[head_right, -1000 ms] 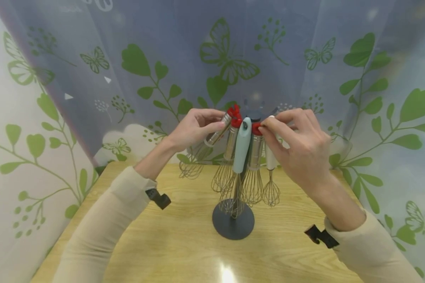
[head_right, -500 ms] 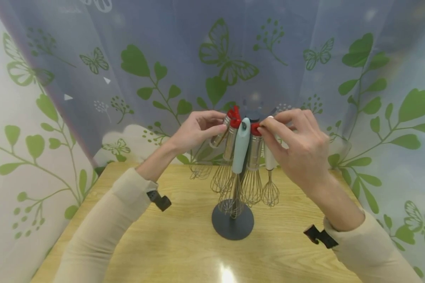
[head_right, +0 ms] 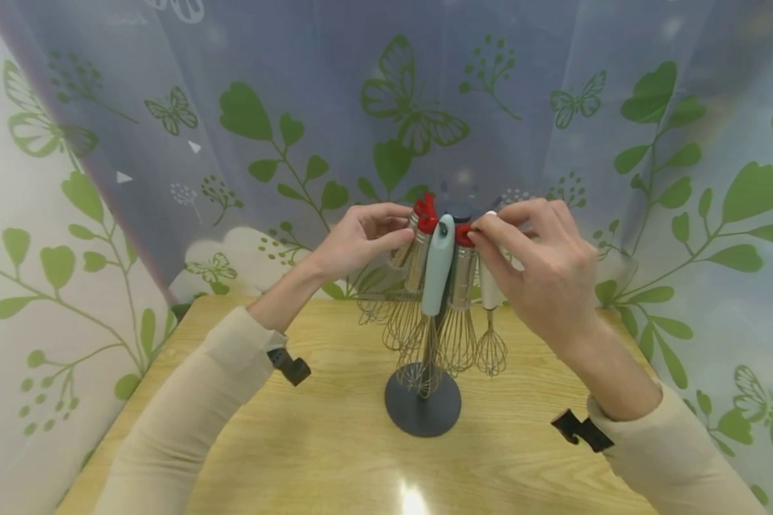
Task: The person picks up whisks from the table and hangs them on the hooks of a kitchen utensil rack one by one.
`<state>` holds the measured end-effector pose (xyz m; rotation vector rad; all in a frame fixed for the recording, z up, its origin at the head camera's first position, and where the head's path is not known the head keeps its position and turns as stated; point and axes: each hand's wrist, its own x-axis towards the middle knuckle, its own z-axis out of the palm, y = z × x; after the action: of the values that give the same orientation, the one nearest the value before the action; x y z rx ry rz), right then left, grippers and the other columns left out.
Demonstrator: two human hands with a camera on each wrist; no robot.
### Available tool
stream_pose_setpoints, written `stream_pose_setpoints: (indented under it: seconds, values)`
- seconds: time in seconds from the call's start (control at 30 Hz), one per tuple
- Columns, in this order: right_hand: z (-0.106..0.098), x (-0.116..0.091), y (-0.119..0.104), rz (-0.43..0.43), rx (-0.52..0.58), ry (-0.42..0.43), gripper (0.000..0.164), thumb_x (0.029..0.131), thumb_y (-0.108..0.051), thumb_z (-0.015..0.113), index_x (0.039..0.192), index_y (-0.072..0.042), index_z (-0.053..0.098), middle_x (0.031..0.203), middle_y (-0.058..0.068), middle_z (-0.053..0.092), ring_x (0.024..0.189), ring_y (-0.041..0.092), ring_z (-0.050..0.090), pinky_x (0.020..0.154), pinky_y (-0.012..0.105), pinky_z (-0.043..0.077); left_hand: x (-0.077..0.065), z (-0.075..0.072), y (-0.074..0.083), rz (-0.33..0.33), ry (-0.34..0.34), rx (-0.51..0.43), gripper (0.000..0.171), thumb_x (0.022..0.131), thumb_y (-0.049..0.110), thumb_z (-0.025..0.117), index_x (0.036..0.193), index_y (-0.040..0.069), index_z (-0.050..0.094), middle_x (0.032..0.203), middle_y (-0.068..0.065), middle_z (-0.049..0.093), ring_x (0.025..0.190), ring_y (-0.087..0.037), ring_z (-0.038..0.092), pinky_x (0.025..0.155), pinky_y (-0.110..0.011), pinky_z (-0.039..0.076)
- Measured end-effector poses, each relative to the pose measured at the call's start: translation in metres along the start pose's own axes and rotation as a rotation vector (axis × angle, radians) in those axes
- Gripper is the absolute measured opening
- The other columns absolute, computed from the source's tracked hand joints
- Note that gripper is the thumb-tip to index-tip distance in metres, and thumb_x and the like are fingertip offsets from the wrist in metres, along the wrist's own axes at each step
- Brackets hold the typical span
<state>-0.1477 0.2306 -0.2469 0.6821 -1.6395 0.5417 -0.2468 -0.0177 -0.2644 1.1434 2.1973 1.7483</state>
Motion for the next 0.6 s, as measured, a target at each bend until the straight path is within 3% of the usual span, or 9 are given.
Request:
stream_pose_setpoints:
  seconds: [0.23,0.6]
  values:
    - [-0.0003,0.0001,-0.0001,0.000,0.002,-0.003,0.041,0.104,-0.037,0.068,0.091,0.000,0.081,0.089,0.023,0.069,0.078,0.045,0.056,0.068,0.040,0.043,0.0009,0.0012,-0.0006,0.029,-0.003,-0.015,0.043,0.103,0.006,0.065,0.145,-0.001,0.059,0.130,-0.024,0.070,0.107,-0.014,0.069,0.092,-0.029,0.058]
    - [-0.0002,-0.0010,0.0003,0.004,0.001,-0.005,0.039,0.103,-0.035,0.070,0.091,0.000,0.081,0.090,0.023,0.069,0.079,0.045,0.057,0.068,0.040,0.043,0.0021,0.0051,-0.0048,0.022,0.003,-0.051,0.043,0.103,0.005,0.065,0.145,-0.001,0.059,0.127,-0.024,0.071,0.107,-0.014,0.069,0.094,-0.029,0.057]
